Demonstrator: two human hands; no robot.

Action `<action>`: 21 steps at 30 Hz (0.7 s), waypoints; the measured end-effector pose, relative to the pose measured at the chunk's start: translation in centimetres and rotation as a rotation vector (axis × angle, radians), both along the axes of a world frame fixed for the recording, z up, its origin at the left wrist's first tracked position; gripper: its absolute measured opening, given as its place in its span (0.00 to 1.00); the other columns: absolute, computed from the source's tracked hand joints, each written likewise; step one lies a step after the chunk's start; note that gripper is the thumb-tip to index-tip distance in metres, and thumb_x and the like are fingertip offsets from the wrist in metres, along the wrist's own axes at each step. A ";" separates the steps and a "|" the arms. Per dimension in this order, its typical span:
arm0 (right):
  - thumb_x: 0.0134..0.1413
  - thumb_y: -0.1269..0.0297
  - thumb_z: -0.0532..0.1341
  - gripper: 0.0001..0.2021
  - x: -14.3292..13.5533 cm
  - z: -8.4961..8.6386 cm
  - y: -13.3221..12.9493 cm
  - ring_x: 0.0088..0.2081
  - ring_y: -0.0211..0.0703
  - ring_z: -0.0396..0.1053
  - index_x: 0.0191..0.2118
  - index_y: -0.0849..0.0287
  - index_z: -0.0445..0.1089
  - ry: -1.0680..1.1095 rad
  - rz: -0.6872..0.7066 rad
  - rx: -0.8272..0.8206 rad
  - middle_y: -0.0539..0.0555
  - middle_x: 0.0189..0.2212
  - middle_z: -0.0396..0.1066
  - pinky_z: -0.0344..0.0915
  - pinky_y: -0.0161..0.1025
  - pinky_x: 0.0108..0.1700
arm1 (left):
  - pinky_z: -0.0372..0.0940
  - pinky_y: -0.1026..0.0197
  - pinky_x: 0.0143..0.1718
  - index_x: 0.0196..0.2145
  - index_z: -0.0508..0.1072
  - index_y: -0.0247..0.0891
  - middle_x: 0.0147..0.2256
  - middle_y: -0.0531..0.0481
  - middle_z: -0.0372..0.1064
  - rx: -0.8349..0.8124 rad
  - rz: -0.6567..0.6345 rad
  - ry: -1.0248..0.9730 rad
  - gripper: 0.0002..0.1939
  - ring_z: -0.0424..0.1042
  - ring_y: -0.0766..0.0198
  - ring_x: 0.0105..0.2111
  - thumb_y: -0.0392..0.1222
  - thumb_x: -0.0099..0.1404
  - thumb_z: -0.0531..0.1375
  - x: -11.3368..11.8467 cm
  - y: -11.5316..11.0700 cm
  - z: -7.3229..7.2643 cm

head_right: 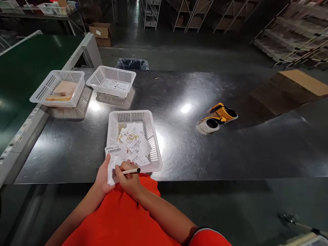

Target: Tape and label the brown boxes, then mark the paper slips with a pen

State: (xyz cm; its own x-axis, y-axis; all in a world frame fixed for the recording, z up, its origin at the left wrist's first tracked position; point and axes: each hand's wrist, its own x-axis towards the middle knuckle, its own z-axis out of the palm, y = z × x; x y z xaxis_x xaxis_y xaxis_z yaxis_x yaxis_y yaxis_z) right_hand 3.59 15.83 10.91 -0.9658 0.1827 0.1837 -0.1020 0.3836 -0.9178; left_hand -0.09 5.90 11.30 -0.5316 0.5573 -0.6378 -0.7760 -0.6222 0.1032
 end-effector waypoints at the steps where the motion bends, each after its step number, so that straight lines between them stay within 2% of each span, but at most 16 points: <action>1: 0.56 0.62 0.55 0.20 0.0 0.0 0.0 0.19 0.32 0.51 0.17 0.56 0.47 -0.006 0.004 -0.006 0.43 0.14 0.51 0.54 0.37 0.28 | 0.65 0.46 0.55 0.59 0.64 0.31 0.47 0.36 0.75 -0.001 0.007 0.007 0.30 0.73 0.49 0.49 0.55 0.67 0.52 0.0 0.0 -0.1; 4: 0.55 0.62 0.55 0.20 -0.1 0.1 0.0 0.18 0.32 0.50 0.17 0.55 0.46 -0.031 0.029 -0.042 0.42 0.13 0.49 0.52 0.36 0.26 | 0.65 0.47 0.56 0.57 0.66 0.31 0.46 0.36 0.75 0.012 0.005 0.011 0.29 0.73 0.49 0.49 0.54 0.67 0.52 0.1 -0.1 -0.3; 13: 0.53 0.62 0.55 0.18 -0.2 0.1 0.2 0.19 0.34 0.51 0.17 0.55 0.47 -0.063 0.043 -0.081 0.43 0.13 0.50 0.54 0.36 0.27 | 0.66 0.48 0.54 0.57 0.67 0.30 0.46 0.37 0.75 -0.017 0.019 -0.009 0.28 0.73 0.49 0.49 0.54 0.67 0.52 0.0 -0.2 -1.1; 21: 0.53 0.63 0.55 0.19 -0.4 -0.1 0.2 0.18 0.33 0.50 0.17 0.55 0.46 -0.057 0.056 -0.091 0.43 0.13 0.48 0.51 0.36 0.25 | 0.66 0.48 0.53 0.56 0.67 0.29 0.46 0.36 0.75 -0.018 0.032 -0.023 0.28 0.73 0.48 0.49 0.53 0.67 0.53 -0.2 -0.2 -0.8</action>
